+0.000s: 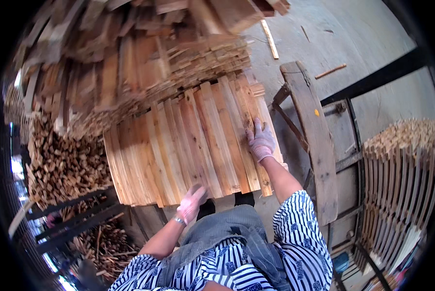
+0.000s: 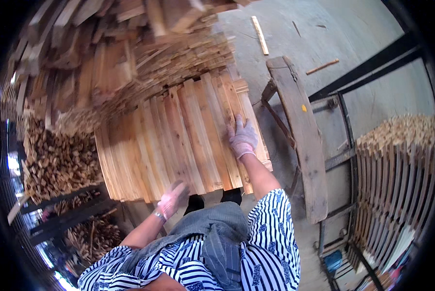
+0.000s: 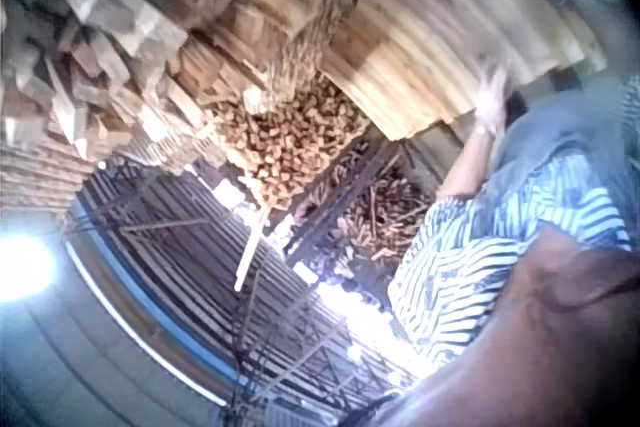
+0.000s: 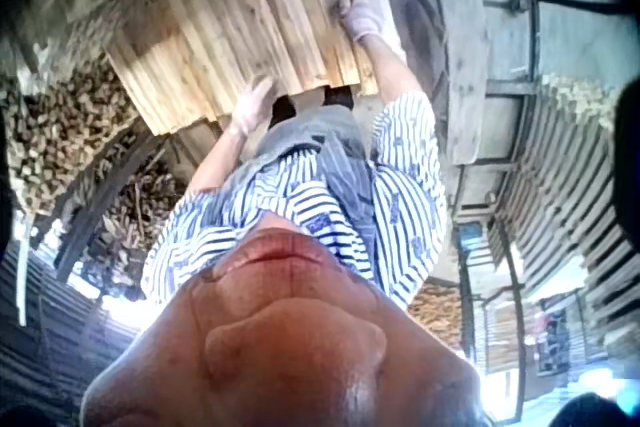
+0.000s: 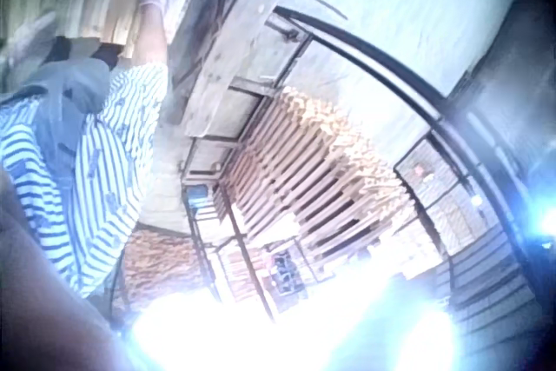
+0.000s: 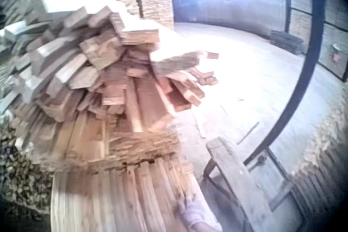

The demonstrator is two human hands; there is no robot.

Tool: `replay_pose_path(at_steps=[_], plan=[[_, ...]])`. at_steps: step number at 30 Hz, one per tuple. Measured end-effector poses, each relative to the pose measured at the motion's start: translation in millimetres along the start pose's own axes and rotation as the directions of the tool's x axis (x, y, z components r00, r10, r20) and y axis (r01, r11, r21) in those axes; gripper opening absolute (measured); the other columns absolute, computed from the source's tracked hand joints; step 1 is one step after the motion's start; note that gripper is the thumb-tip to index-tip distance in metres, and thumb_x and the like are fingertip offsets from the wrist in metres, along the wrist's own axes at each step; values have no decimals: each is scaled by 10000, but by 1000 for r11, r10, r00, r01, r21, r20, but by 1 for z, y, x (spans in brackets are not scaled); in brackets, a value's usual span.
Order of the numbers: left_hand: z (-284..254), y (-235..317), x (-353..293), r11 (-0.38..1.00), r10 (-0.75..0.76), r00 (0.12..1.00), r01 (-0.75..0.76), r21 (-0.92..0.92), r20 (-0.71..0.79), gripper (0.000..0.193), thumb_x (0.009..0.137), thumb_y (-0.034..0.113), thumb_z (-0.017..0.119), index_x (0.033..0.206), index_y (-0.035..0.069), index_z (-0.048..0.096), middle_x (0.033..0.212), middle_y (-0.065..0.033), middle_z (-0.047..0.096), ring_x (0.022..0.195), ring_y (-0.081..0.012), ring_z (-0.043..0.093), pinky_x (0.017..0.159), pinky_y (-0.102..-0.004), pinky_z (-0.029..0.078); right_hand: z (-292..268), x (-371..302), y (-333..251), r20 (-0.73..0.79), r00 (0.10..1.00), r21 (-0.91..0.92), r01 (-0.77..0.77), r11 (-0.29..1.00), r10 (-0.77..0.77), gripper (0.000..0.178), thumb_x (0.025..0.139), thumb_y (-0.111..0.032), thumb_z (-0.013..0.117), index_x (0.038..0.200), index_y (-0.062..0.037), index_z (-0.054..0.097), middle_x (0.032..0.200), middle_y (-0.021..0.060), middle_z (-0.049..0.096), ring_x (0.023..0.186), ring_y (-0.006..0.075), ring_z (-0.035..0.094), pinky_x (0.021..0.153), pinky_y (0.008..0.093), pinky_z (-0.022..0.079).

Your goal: The person repeatedly lifts bundles of wooden planks from a pile on the floor and stacks them onto a large, organized stack of lumber. The person wears gloves and uses both hands to carry and align the wood pieces.

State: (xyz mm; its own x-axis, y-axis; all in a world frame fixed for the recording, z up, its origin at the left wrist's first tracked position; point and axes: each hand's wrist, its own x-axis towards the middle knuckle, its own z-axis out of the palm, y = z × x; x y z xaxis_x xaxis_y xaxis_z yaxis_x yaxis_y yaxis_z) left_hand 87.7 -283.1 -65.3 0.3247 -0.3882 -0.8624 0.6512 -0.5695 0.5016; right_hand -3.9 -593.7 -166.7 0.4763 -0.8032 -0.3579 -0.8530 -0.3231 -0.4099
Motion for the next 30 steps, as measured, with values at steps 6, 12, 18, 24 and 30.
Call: replay_pose_path(at_steps=[6, 12, 18, 24, 30], plan=[[-52, -81, -63, 976, -18, 968, -38, -215, -251, 590, 894, 372, 617, 1329, 20, 431, 1069, -75, 599, 960, -163, 585, 834, -331, 494, 7, 4, -25, 119, 961, 40, 247, 968, -250, 716, 913, -468, 517, 1463, -67, 296, 1419, 232, 389, 1234, 368, 479, 1012, 422, 408], [-70, -123, -139, 998, 50, 911, -65, -22, -410, 723, 894, 485, 576, 1375, -28, 408, 1375, -195, 484, 1287, -288, 453, 1064, -371, 364, 22, -57, -31, -187, 611, -529, 597, 603, -769, 655, 956, -466, 415, 1450, -45, 323, 1435, 188, 407, 1132, 347, 552, 1039, 452, 370], [-96, -280, -171, 870, -141, 811, -172, -462, -568, 747, 888, 430, 616, 1425, -12, 343, 1445, -183, 414, 1343, -291, 389, 1101, -365, 316, 84, -213, -92, 460, 429, -74, 891, 448, -777, 584, 945, -414, 495, 1388, -40, 423, 1372, 212, 471, 1260, 358, 462, 1011, 447, 403], [-141, -440, -240, 600, -343, 666, -387, -700, -662, 704, 879, 404, 604, 1400, -22, 394, 1423, -222, 432, 1335, -318, 402, 1084, -371, 332, 187, -396, -150, 872, -26, 218, 915, 340, -489, 544, 926, -354, 560, 1335, -6, 472, 1230, 230, 590, 1150, 354, 565, 976, 384, 440], [-188, -600, -284, 345, -539, 608, -473, -811, -583, 512, 891, 387, 549, 1277, 50, 536, 1187, -142, 605, 1048, -264, 571, 859, -374, 457, 295, -512, -176, 959, -70, 234, 746, 624, -276, 608, 930, -393, 581, 1389, -29, 417, 1254, 152, 588, 1134, 261, 563, 952, 326, 447]])
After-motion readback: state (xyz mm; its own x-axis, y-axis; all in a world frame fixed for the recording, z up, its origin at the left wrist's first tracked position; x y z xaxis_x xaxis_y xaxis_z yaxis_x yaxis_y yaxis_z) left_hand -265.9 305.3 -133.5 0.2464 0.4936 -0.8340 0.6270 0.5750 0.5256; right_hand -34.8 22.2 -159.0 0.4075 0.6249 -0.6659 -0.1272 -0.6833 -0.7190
